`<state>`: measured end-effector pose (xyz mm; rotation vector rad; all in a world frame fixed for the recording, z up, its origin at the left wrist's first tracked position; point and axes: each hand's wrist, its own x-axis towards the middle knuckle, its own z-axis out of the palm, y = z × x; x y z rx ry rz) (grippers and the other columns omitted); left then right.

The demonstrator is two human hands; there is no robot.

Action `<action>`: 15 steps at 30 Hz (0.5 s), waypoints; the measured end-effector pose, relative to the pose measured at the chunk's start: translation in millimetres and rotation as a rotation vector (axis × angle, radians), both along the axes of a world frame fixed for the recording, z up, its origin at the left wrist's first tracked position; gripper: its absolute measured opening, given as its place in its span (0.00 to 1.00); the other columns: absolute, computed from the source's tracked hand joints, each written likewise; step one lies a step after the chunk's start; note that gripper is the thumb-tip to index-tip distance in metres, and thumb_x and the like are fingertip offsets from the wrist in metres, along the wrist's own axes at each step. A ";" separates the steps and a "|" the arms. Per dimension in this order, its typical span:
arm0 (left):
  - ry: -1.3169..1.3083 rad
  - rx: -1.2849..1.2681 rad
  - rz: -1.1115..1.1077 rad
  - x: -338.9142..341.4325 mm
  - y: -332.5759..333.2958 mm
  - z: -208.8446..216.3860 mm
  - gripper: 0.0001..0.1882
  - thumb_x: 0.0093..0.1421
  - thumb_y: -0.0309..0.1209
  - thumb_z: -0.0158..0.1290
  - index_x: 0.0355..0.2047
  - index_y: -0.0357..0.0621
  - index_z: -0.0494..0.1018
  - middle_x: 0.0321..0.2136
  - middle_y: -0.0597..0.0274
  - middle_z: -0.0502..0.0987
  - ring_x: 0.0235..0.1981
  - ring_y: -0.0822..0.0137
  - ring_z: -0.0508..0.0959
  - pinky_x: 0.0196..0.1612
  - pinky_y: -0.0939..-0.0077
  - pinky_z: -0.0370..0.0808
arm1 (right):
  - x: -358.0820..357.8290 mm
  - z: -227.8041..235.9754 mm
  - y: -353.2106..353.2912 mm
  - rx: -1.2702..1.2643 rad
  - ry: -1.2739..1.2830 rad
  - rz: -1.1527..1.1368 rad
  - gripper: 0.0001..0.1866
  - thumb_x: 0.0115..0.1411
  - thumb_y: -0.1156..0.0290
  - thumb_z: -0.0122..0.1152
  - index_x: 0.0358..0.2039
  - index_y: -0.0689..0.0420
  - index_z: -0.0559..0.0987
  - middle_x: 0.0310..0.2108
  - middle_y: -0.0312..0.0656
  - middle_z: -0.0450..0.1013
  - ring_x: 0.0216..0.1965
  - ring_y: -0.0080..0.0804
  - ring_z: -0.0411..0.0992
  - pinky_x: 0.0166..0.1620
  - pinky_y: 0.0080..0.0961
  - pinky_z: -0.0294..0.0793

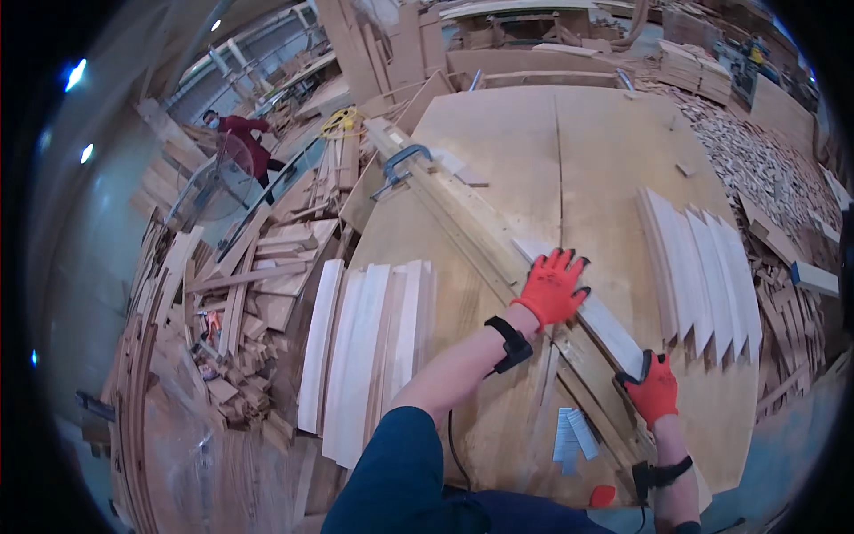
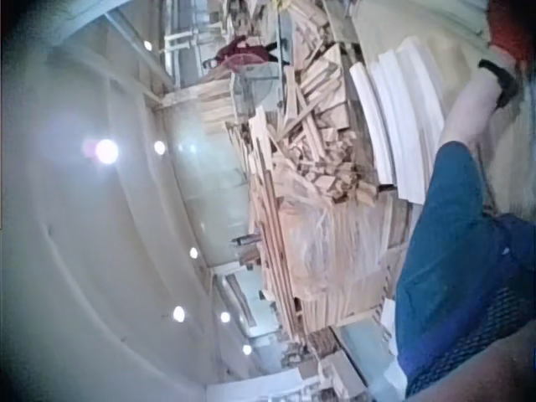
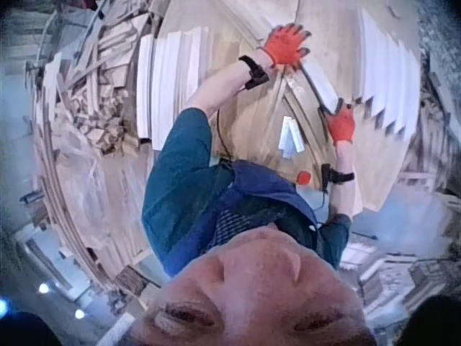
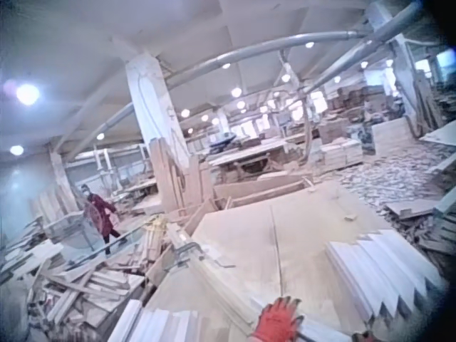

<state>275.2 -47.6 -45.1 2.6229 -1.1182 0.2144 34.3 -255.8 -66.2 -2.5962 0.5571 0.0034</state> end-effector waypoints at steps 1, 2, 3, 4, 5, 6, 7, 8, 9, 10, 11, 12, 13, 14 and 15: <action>0.018 -0.002 0.032 8.4 12.2 -9.9 0.34 0.60 0.49 0.55 0.64 0.48 0.65 0.63 0.45 0.66 0.66 0.46 0.63 0.65 0.50 0.59 | 20.1 4.1 10.3 0.008 0.011 0.001 0.37 0.48 0.52 0.75 0.53 0.58 0.72 0.48 0.58 0.69 0.49 0.58 0.72 0.50 0.47 0.74; 0.035 -0.006 0.059 18.3 22.6 -14.0 0.34 0.60 0.49 0.55 0.64 0.49 0.65 0.64 0.45 0.66 0.66 0.46 0.62 0.66 0.49 0.58 | 34.0 3.1 16.8 0.013 0.021 -0.003 0.37 0.48 0.51 0.75 0.53 0.58 0.72 0.48 0.58 0.69 0.49 0.59 0.73 0.50 0.47 0.75; 0.053 -0.010 0.085 26.4 31.4 -18.7 0.34 0.60 0.49 0.55 0.64 0.49 0.65 0.64 0.45 0.65 0.67 0.46 0.62 0.66 0.49 0.57 | 45.9 -14.5 20.1 -0.027 -0.027 -0.007 0.36 0.48 0.51 0.75 0.52 0.57 0.72 0.49 0.58 0.69 0.48 0.58 0.73 0.48 0.47 0.76; 0.071 -0.006 0.100 31.1 39.5 -23.1 0.34 0.60 0.49 0.54 0.64 0.49 0.65 0.65 0.45 0.65 0.67 0.46 0.62 0.66 0.49 0.57 | 57.0 -16.0 26.0 -0.027 -0.023 -0.006 0.36 0.49 0.51 0.74 0.53 0.58 0.72 0.49 0.58 0.69 0.48 0.58 0.73 0.49 0.47 0.76; 0.090 -0.003 0.115 34.9 46.9 -28.0 0.34 0.60 0.49 0.54 0.64 0.49 0.65 0.65 0.45 0.64 0.67 0.46 0.61 0.67 0.49 0.56 | 72.0 -14.1 32.6 -0.027 -0.019 -0.005 0.36 0.49 0.51 0.74 0.53 0.58 0.72 0.49 0.58 0.68 0.48 0.58 0.73 0.49 0.46 0.76; 0.102 0.000 0.123 40.7 51.8 -30.2 0.34 0.60 0.49 0.54 0.64 0.49 0.65 0.65 0.45 0.64 0.67 0.46 0.61 0.67 0.50 0.56 | 88.0 -12.3 36.9 -0.028 -0.022 -0.011 0.36 0.49 0.51 0.74 0.53 0.58 0.72 0.50 0.58 0.68 0.48 0.58 0.73 0.49 0.46 0.76; 0.141 0.008 0.124 45.6 52.0 -27.8 0.33 0.61 0.50 0.53 0.64 0.49 0.65 0.66 0.45 0.63 0.68 0.46 0.60 0.68 0.49 0.55 | 103.2 -12.9 35.3 -0.034 -0.022 -0.017 0.36 0.50 0.51 0.74 0.53 0.58 0.71 0.51 0.58 0.68 0.49 0.58 0.73 0.49 0.46 0.76; 0.149 0.011 0.139 50.5 51.6 -31.0 0.33 0.62 0.49 0.53 0.64 0.50 0.65 0.66 0.45 0.63 0.68 0.46 0.60 0.68 0.49 0.55 | 118.7 -15.4 32.3 -0.039 -0.024 -0.020 0.36 0.50 0.51 0.74 0.54 0.59 0.71 0.52 0.57 0.68 0.49 0.57 0.74 0.49 0.46 0.76; 0.153 0.018 0.161 56.7 52.3 -34.5 0.33 0.62 0.49 0.52 0.64 0.50 0.66 0.67 0.46 0.62 0.68 0.46 0.60 0.68 0.49 0.55 | 134.3 -18.8 31.5 -0.039 -0.029 -0.016 0.37 0.50 0.51 0.74 0.54 0.59 0.71 0.52 0.57 0.68 0.50 0.57 0.74 0.49 0.46 0.76; 0.156 0.024 0.182 62.7 52.0 -38.1 0.32 0.63 0.49 0.52 0.64 0.50 0.66 0.67 0.46 0.62 0.68 0.46 0.60 0.68 0.49 0.55 | 146.8 -22.5 31.6 -0.068 -0.034 -0.022 0.37 0.50 0.52 0.74 0.54 0.59 0.71 0.54 0.56 0.67 0.50 0.57 0.74 0.50 0.46 0.76; 0.158 0.032 0.181 68.8 52.4 -38.7 0.32 0.63 0.49 0.51 0.64 0.50 0.66 0.67 0.47 0.62 0.68 0.46 0.60 0.68 0.49 0.55 | 159.5 -24.7 34.2 -0.095 -0.040 -0.027 0.37 0.51 0.52 0.74 0.55 0.59 0.71 0.55 0.56 0.67 0.51 0.56 0.73 0.50 0.45 0.77; 0.159 0.040 0.179 74.8 52.2 -39.3 0.32 0.64 0.49 0.51 0.64 0.50 0.66 0.67 0.47 0.62 0.68 0.46 0.60 0.68 0.49 0.54 | 170.5 -25.8 36.3 -0.122 -0.045 -0.034 0.37 0.51 0.52 0.74 0.55 0.59 0.71 0.56 0.56 0.66 0.51 0.56 0.73 0.50 0.45 0.77; 0.160 0.048 0.176 81.3 53.2 -39.6 0.31 0.64 0.49 0.50 0.64 0.50 0.66 0.68 0.48 0.62 0.69 0.46 0.60 0.68 0.49 0.54 | 179.4 -25.8 37.5 -0.138 -0.024 -0.024 0.39 0.51 0.54 0.74 0.58 0.59 0.70 0.58 0.56 0.65 0.51 0.56 0.73 0.50 0.45 0.77; 0.171 0.056 0.177 86.7 53.7 -39.8 0.31 0.65 0.49 0.50 0.64 0.50 0.66 0.68 0.48 0.62 0.69 0.46 0.59 0.68 0.50 0.54 | 185.9 -24.4 37.8 -0.130 -0.007 -0.001 0.39 0.52 0.54 0.73 0.59 0.59 0.69 0.59 0.56 0.64 0.52 0.56 0.73 0.51 0.45 0.76; 0.181 0.064 0.179 93.7 53.5 -39.4 0.30 0.65 0.49 0.49 0.64 0.50 0.66 0.67 0.48 0.63 0.69 0.47 0.59 0.68 0.50 0.54 | 192.6 -22.9 37.7 -0.121 0.011 0.022 0.39 0.52 0.55 0.73 0.61 0.59 0.69 0.59 0.56 0.64 0.52 0.56 0.73 0.52 0.45 0.76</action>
